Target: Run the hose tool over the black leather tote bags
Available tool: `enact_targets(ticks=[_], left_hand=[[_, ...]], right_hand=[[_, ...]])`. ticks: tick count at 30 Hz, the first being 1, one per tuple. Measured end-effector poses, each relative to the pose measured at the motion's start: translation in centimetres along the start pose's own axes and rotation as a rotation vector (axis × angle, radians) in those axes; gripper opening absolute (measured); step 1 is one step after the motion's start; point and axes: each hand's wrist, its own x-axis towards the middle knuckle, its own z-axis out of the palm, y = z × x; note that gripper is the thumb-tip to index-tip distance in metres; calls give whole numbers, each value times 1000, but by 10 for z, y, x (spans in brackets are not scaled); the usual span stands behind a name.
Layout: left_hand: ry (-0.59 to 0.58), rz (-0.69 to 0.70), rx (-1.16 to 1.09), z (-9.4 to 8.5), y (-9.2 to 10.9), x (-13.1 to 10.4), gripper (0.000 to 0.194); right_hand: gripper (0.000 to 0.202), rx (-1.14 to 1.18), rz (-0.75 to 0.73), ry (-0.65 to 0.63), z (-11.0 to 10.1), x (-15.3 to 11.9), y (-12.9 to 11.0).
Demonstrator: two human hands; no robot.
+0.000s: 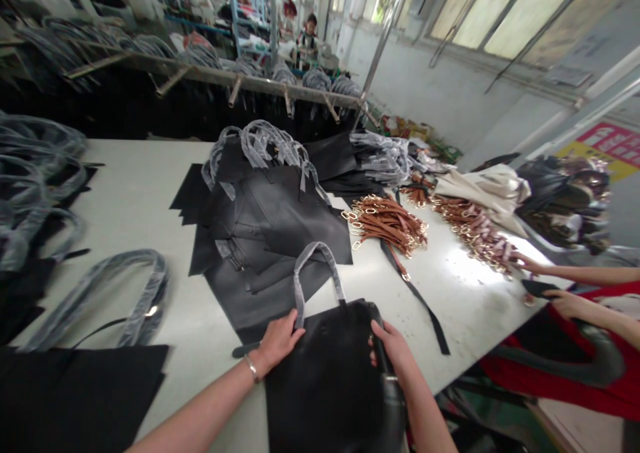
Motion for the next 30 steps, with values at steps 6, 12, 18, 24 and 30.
enact_targets(ticks=[6, 12, 18, 24, 30], left_hand=[[-10, -1, 3, -1, 1, 1, 33], [-17, -34, -20, -3, 3, 0, 33], [-24, -25, -44, -6, 5, -3, 34], [-15, -39, -67, -11, 7, -3, 31], [32, -162, -345, -21, -23, -26, 44]], right_hand=[[19, -15, -66, 43, 4, 27, -29], [31, -58, -78, -3, 6, -20, -20], [52, -95, -75, -32, 37, -23, 0], [56, -67, -207, 60, 31, -24, -9], [69, -130, -114, -107, 28, -86, 37]])
